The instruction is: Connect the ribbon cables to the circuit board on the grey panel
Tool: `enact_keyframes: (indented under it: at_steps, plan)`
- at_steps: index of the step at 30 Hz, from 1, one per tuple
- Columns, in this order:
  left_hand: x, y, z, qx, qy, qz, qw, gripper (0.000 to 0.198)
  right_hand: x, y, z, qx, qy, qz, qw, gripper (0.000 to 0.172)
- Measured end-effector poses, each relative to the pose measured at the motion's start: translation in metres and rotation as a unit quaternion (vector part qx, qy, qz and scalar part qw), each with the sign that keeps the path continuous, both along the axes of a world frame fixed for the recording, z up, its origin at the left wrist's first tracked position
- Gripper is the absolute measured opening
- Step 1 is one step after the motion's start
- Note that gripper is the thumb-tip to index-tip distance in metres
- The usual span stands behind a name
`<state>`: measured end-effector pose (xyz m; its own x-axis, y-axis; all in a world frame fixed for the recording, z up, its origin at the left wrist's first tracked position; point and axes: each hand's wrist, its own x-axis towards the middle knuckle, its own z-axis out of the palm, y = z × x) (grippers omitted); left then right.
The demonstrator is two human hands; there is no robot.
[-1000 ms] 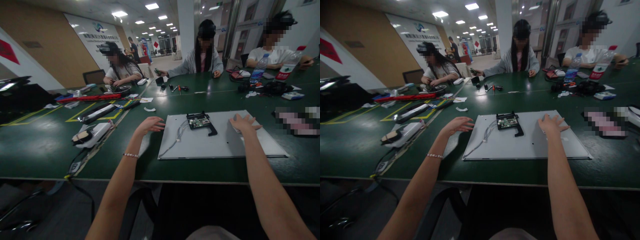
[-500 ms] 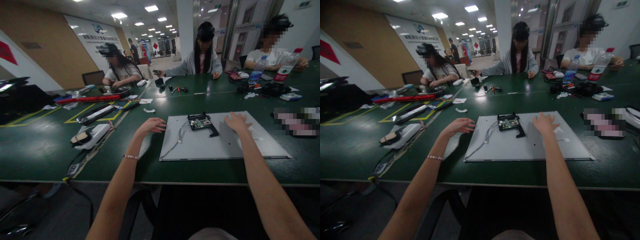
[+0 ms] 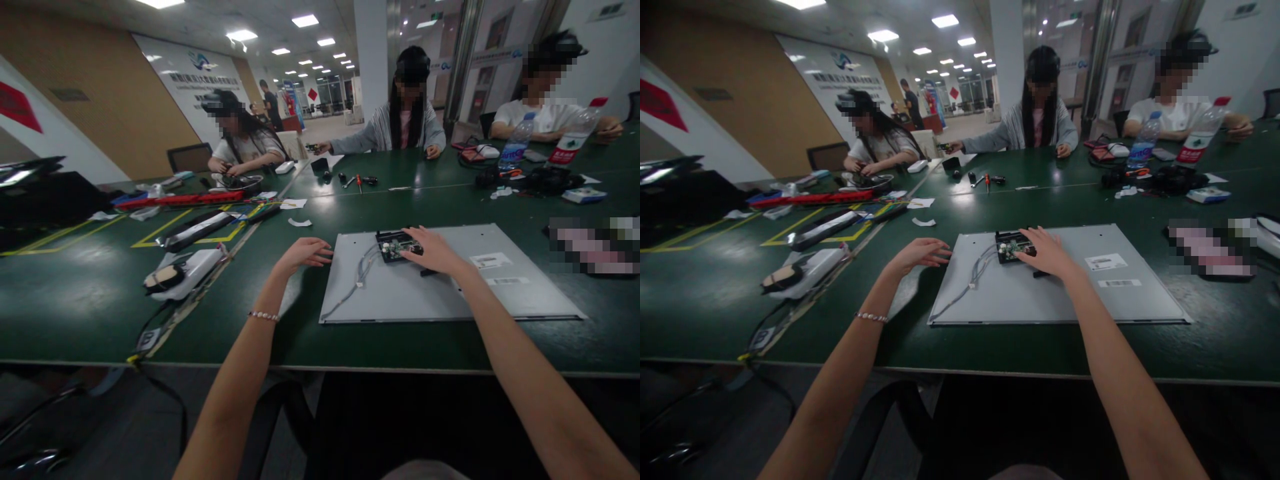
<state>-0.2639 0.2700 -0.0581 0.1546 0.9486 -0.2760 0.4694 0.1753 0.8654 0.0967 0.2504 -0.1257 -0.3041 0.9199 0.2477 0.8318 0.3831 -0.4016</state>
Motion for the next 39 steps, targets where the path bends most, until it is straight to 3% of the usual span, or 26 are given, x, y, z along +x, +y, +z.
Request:
enact_keyframes:
  at_steps: [6, 15, 28, 35, 39]
  plan:
    - [0.001, 0.001, 0.0, -0.004, -0.003, 0.002, 1.0, 0.04, -0.001, -0.002, -0.001, -0.01, -0.027, -0.005, 1.0, 0.072]
    - [0.002, -0.001, 0.002, 0.003, 0.004, 0.006, 1.0, 0.038, 0.011, -0.005, 0.005, -0.021, -0.023, -0.002, 1.0, 0.059]
    - [0.006, 0.012, -0.016, 0.092, 0.038, 0.033, 0.995, 0.027, 0.038, -0.001, 0.017, -0.066, -0.02, 0.049, 0.996, 0.047]
    - [0.001, 0.018, -0.022, 0.106, 0.041, 0.021, 0.993, 0.025, 0.036, -0.002, 0.017, -0.062, -0.012, 0.028, 0.998, 0.048]
    - [0.002, 0.019, -0.023, 0.115, 0.05, 0.03, 0.992, 0.026, 0.031, -0.004, 0.016, -0.059, 0.016, 0.014, 0.998, 0.062]
